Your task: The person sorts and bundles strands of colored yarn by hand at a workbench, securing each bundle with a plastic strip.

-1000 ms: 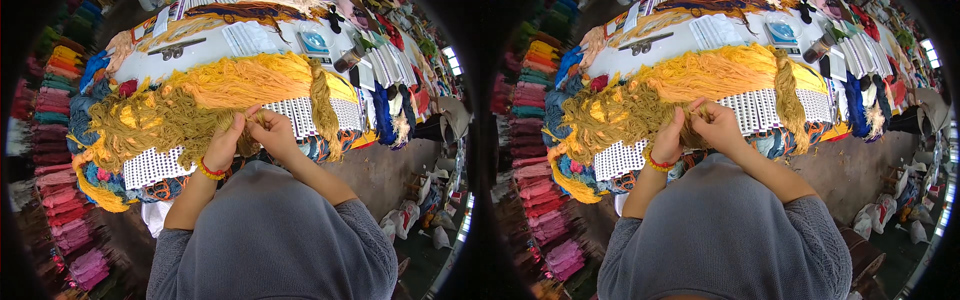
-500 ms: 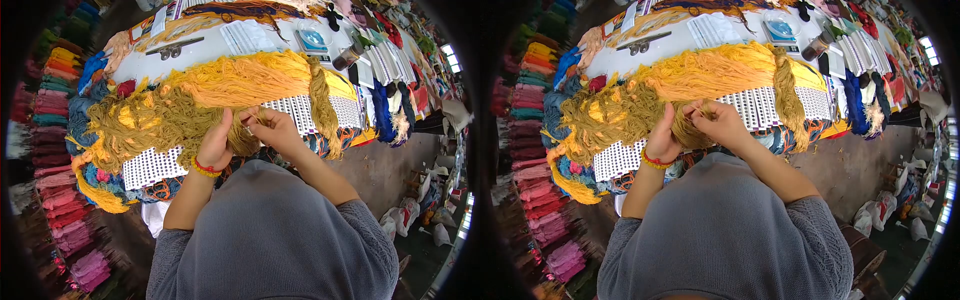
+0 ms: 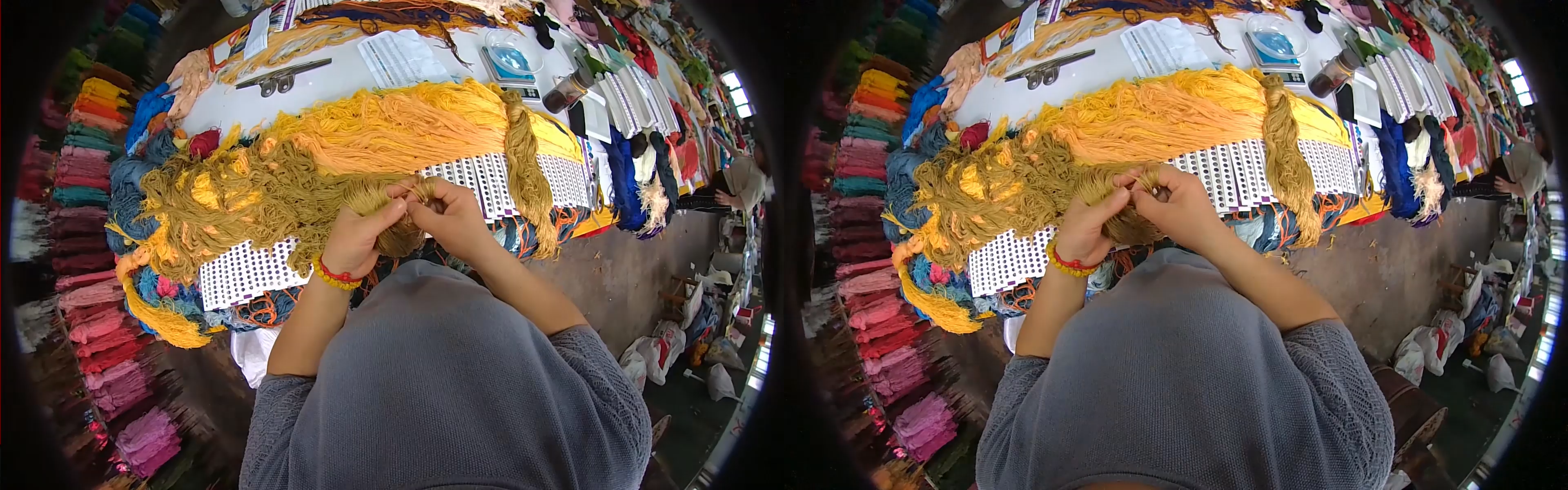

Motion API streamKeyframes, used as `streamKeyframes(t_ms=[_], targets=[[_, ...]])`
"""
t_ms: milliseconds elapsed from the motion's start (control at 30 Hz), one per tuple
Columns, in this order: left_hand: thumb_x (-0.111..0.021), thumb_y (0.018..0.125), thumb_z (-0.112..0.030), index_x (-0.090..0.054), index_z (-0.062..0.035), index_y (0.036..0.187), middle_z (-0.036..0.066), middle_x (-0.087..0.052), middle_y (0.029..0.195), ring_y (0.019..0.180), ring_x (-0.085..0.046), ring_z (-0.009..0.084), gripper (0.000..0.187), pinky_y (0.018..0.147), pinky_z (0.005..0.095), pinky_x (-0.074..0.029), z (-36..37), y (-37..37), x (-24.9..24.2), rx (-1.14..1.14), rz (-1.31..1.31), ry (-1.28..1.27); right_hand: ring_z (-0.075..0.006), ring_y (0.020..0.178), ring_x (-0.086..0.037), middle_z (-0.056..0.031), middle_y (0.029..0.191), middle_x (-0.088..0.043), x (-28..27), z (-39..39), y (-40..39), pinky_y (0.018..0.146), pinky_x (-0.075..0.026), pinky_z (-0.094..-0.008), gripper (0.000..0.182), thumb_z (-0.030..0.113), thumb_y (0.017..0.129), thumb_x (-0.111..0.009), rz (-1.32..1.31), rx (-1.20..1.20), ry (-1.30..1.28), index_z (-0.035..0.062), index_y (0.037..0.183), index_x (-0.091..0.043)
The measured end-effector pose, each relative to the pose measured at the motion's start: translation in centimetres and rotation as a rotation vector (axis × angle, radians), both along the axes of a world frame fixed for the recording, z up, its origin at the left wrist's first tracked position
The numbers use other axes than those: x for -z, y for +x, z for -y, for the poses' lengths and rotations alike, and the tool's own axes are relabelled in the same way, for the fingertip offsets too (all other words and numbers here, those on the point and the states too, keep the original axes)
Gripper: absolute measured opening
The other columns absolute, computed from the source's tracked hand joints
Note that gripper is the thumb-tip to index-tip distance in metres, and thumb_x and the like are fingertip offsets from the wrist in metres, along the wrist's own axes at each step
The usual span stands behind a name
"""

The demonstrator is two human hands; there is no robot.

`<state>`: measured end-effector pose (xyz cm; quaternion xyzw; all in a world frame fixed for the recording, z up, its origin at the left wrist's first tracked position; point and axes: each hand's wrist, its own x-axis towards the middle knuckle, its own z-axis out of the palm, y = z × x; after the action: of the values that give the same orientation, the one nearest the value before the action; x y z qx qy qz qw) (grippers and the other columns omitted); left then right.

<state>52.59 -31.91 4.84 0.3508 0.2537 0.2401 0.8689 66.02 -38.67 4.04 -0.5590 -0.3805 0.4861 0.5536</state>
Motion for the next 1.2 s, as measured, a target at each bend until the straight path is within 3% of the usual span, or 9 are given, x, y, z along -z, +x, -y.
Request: streamKeyframes(t_ms=[267, 400, 467, 667, 800, 933, 1000, 1067, 1200], targets=[[-0.055, 0.082, -0.008, -0.06, 0.0011, 0.091, 0.01, -0.06, 0.092, 0.085, -0.056, 0.0153, 0.014, 0.073, 0.0273, -0.045, -0.4, -0.2, 1.6, -0.074, -0.039, 0.145, -0.0051, 0.052, -0.046, 0.0001, 0.062, -0.054, 0.3, 0.2, 2.4, 0.046, -0.037, -0.0203, 0.012, 0.013, 0.076, -0.059, -0.595, -0.175, -0.209, 0.0014, 0.077, -0.056], [-0.051, 0.086, -0.017, -0.055, -0.0019, 0.075, 0.007, -0.058, 0.076, 0.073, -0.055, 0.0151, 0.019, 0.07, 0.0294, -0.044, -1.8, -0.4, 3.6, -0.1, 0.034, 0.109, -0.0157, 0.053, -0.052, -0.0054, 0.065, -0.054, 0.0, -0.9, 4.2, 0.047, -0.041, -0.0271, 0.011, 0.01, 0.069, -0.06, 0.923, -0.007, 0.274, 0.0033, 0.07, -0.052], [-0.045, 0.088, -0.024, -0.047, -0.0072, 0.068, 0.002, -0.048, 0.062, 0.06, -0.048, 0.0127, 0.027, 0.067, 0.031, -0.042, -2.3, -0.1, 4.4, -0.186, 0.085, -0.178, -0.0135, 0.051, -0.05, -0.0081, 0.077, -0.058, -0.3, -1.8, 4.9, 0.045, -0.04, -0.0245, 0.011, 0.006, 0.066, -0.059, 1.11, 0.067, 0.29, 0.0031, 0.068, -0.049], [-0.046, 0.083, -0.011, -0.041, -0.0115, 0.063, -0.005, -0.029, 0.05, 0.044, -0.028, 0.0076, 0.02, 0.048, 0.0221, -0.032, -7.7, -3.8, 12.9, -0.47, 0.285, -0.533, -0.0083, 0.036, -0.031, -0.0127, 0.075, -0.058, 3.3, -4.7, 7.6, 0.034, -0.025, -0.0205, 0.009, 0.008, 0.071, -0.048, -1.003, 0.114, 0.257, 0.0049, 0.063, -0.049], [-0.049, 0.079, -0.008, -0.036, -0.0137, 0.057, -0.006, -0.024, 0.047, 0.041, -0.022, 0.0077, 0.026, 0.043, 0.0213, -0.026, -14.3, -13.2, 14.6, -0.756, 0.045, -0.458, -0.0065, 0.044, -0.036, -0.0029, 0.063, -0.046, 9.5, -3.3, 18.6, 0.039, -0.031, -0.0182, 0.011, 0.009, 0.079, -0.047, -1.112, 0.398, 0.066, 0.0005, 0.073, -0.049], [-0.053, 0.075, -0.017, -0.035, -0.015, 0.052, -0.001, -0.031, 0.046, 0.044, -0.034, 0.0124, 0.029, 0.049, 0.0286, -0.036, -21.7, -24.8, 14.8, -1.011, -0.514, -0.127, -0.0094, 0.051, -0.041, -0.0029, 0.061, -0.046, 13.1, 0.8, 28.3, 0.046, -0.036, -0.0221, 0.014, 0.009, 0.083, -0.044, -0.865, 0.612, 0.041, 0.0063, 0.07, -0.045], [-0.055, 0.074, -0.018, -0.052, -0.0067, 0.084, 0.006, -0.053, 0.071, 0.066, -0.052, 0.0184, 0.016, 0.059, 0.0317, -0.045, -26.7, -34.6, 15.5, -0.979, -0.63, 0.019, -0.0133, 0.057, -0.05, -0.0044, 0.063, -0.05, 15.5, 4.9, 36.4, 0.057, -0.046, -0.0245, 0.014, 0.009, 0.084, -0.044, -0.811, 0.586, 0.025, 0.0062, 0.071, -0.048], [-0.049, 0.078, -0.022, -0.051, -0.0081, 0.087, 0.004, -0.053, 0.071, 0.064, -0.052, 0.0193, 0.016, 0.056, 0.0332, -0.045, -26.1, -33.6, 6.2, -1.037, -0.831, 0.103, -0.0171, 0.061, -0.055, -0.005, 0.067, -0.054, 15.3, 9.8, 44.2, 0.056, -0.048, -0.0268, 0.005, 0.005, 0.078, -0.05, -0.411, 0.864, 0.217, 0.0034, 0.075, -0.052], [-0.043, 0.084, -0.028, -0.052, -0.0063, 0.082, 0.002, -0.051, 0.065, 0.057, -0.05, 0.0182, 0.024, 0.052, 0.0331, -0.045, -32.9, -44.2, 1.6, -1.168, -0.915, 0.424, -0.013, 0.053, -0.05, -0.0031, 0.058, -0.049, 2.9, 12.5, 48.0, 0.052, -0.043, -0.0235, 0.018, 0.013, 0.082, -0.046, 0.061, 1.418, 0.348, 0.0011, 0.071, -0.054]])
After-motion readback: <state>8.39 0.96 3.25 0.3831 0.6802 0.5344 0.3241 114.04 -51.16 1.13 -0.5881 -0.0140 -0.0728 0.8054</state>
